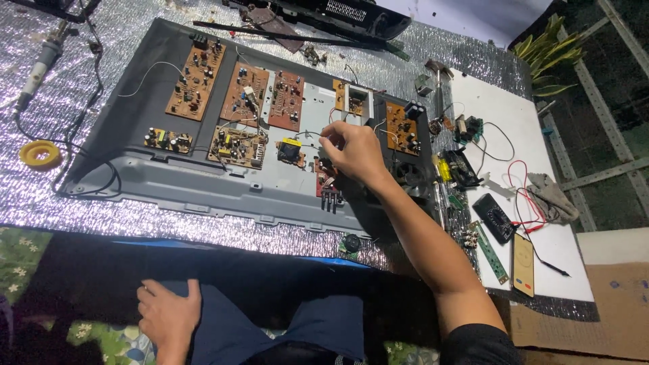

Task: Testing and inspecting electronic circuit boards and components inside a disassembled television

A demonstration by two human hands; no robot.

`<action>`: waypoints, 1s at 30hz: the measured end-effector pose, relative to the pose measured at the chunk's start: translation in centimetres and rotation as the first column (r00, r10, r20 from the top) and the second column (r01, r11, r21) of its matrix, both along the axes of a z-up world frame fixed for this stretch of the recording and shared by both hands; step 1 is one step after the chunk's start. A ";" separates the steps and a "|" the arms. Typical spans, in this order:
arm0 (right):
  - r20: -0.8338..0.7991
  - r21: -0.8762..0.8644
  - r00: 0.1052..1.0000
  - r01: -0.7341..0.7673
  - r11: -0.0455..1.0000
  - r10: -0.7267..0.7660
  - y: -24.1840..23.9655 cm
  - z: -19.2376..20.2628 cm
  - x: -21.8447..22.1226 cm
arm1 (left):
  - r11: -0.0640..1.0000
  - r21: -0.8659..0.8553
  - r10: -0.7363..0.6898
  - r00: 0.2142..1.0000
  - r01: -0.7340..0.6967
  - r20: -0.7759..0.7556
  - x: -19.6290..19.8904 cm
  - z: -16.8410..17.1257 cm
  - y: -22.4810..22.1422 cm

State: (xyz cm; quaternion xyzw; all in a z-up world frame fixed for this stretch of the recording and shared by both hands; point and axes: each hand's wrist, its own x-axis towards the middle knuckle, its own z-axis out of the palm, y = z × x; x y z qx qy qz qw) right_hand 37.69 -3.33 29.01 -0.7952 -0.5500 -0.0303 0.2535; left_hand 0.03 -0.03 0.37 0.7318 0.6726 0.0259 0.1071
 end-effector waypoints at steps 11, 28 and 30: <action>0.191 0.004 0.979 0.064 0.998 -0.064 0.8 -1.7 0.0 | 1.000 -0.008 -0.010 0.999 0.010 -0.033 -0.2 0.0 0.2; 0.133 -0.055 0.991 0.015 0.998 -0.007 1.1 -1.7 0.4 | 0.997 0.035 -0.073 0.970 0.067 0.231 -1.0 1.4 -0.9; 0.098 -0.072 0.995 0.032 0.997 -0.025 1.1 -1.6 0.4 | 0.881 0.451 -0.330 0.873 0.146 0.360 -0.8 2.8 -2.0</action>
